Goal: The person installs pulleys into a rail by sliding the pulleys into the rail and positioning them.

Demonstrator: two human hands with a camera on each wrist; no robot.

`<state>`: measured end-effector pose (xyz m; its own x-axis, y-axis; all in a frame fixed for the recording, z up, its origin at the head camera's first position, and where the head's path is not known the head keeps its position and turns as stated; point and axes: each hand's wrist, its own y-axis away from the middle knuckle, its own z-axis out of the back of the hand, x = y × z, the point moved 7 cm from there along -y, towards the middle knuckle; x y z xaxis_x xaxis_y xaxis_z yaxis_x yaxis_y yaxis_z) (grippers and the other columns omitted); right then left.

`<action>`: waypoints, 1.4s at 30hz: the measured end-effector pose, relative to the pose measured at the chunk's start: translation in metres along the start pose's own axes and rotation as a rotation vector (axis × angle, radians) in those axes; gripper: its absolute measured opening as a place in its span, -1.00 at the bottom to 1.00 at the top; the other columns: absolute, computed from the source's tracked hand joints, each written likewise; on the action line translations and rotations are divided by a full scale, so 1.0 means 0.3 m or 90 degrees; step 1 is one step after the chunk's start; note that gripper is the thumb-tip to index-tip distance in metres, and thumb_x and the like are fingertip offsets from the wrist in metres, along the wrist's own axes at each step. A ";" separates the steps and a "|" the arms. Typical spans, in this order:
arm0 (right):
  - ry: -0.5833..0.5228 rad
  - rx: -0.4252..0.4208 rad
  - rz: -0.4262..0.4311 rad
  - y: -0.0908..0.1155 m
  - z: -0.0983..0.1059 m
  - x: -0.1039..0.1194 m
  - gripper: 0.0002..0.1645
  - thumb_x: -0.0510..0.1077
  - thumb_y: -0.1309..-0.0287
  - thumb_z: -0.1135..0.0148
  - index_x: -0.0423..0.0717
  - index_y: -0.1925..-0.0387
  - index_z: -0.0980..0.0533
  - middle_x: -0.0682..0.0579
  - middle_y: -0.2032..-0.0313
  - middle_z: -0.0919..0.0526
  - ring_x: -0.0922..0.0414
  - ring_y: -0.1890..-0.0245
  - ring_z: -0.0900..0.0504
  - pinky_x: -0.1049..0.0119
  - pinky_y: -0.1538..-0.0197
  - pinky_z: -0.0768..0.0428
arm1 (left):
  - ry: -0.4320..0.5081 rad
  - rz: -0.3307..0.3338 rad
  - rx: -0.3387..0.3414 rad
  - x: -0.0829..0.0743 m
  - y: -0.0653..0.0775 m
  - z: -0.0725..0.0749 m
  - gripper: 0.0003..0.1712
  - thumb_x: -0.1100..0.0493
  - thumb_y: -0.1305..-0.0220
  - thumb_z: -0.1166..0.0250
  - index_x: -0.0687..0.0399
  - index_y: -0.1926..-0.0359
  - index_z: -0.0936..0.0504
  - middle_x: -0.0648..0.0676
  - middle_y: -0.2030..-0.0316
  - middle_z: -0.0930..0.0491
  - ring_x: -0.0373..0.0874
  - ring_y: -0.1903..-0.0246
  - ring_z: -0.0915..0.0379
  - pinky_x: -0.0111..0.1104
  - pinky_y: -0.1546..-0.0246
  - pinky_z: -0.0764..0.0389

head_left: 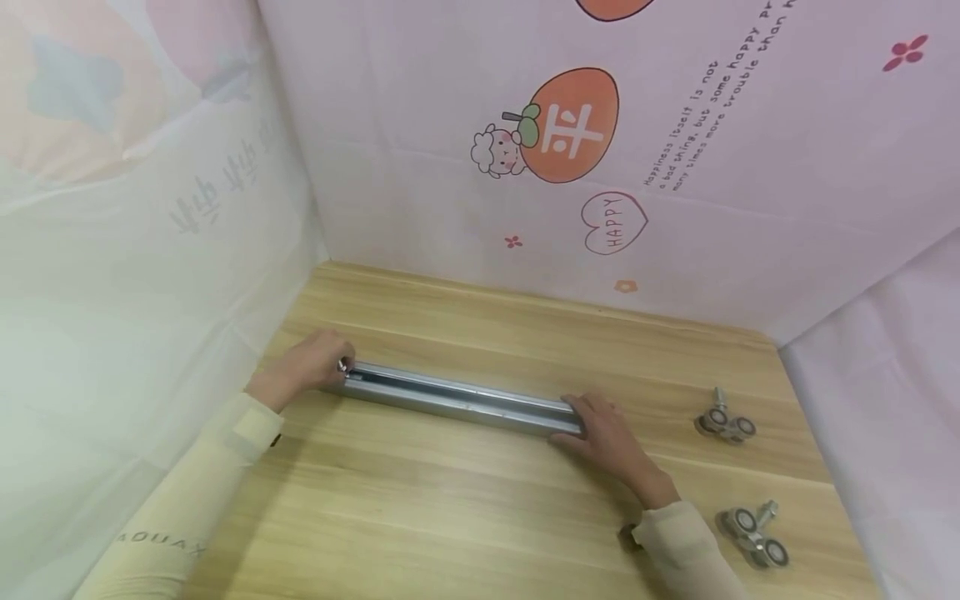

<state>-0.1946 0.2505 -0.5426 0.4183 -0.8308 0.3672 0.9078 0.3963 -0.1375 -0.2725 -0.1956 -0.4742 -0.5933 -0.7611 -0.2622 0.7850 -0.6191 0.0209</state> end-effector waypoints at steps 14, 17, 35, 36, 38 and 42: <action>-0.010 -0.008 0.009 -0.001 0.001 0.000 -0.15 0.19 -0.15 -0.58 -0.20 -0.32 -0.54 0.01 0.09 -0.63 0.13 0.17 -0.49 0.15 0.04 -0.39 | 0.007 0.008 0.017 0.025 0.007 -0.004 -0.85 0.46 0.00 -0.52 0.20 0.39 -0.79 0.12 0.39 -0.78 -0.01 0.38 -0.69 -0.15 0.25 -0.77; -0.008 -0.007 0.006 -0.003 0.001 -0.005 -0.14 0.21 -0.15 -0.57 -0.19 -0.33 -0.54 0.01 0.08 -0.63 0.13 0.18 -0.48 0.16 0.03 -0.39 | 0.005 0.006 0.016 0.026 0.002 -0.004 -0.85 0.47 0.00 -0.51 0.20 0.38 -0.79 0.12 0.39 -0.78 0.00 0.38 -0.69 -0.14 0.25 -0.77; -0.004 -0.001 0.003 -0.009 0.003 -0.001 -0.13 0.22 -0.15 -0.57 -0.19 -0.34 -0.54 0.00 0.09 -0.63 0.14 0.18 -0.47 0.17 0.05 -0.38 | -0.001 0.022 0.020 0.018 -0.013 -0.004 -0.84 0.45 -0.01 -0.50 0.17 0.36 -0.80 0.11 0.37 -0.79 -0.01 0.37 -0.70 -0.14 0.23 -0.77; -0.003 -0.001 0.004 -0.008 0.003 0.000 -0.13 0.22 -0.15 -0.57 -0.19 -0.33 -0.54 0.00 0.08 -0.64 0.14 0.18 -0.48 0.16 0.05 -0.39 | -0.004 0.029 0.023 0.016 -0.010 -0.002 -0.84 0.44 -0.02 -0.50 0.16 0.35 -0.80 0.11 0.37 -0.79 -0.02 0.37 -0.69 -0.14 0.23 -0.76; -0.003 -0.001 0.004 -0.008 0.001 0.001 -0.13 0.22 -0.16 -0.57 -0.20 -0.33 -0.54 -0.01 0.08 -0.65 0.13 0.17 -0.50 0.14 0.04 -0.41 | -0.015 0.045 0.029 0.017 -0.004 0.000 -0.84 0.41 -0.05 -0.51 0.12 0.33 -0.81 0.08 0.35 -0.79 -0.04 0.37 -0.68 -0.14 0.26 -0.75; 0.007 0.002 -0.001 -0.007 -0.002 0.000 -0.13 0.23 -0.16 -0.56 -0.21 -0.33 -0.54 -0.04 0.06 -0.67 0.10 0.15 -0.53 0.11 0.03 -0.45 | -0.026 0.078 0.036 0.021 0.006 0.003 -0.83 0.28 -0.13 -0.57 0.06 0.23 -0.81 0.05 0.29 -0.80 -0.06 0.33 -0.70 -0.10 0.26 -0.75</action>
<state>-0.1965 0.2493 -0.5428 0.4167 -0.8359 0.3573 0.9086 0.3957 -0.1339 -0.2750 -0.2017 -0.4748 -0.5017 -0.8381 -0.2144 0.8411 -0.5305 0.1055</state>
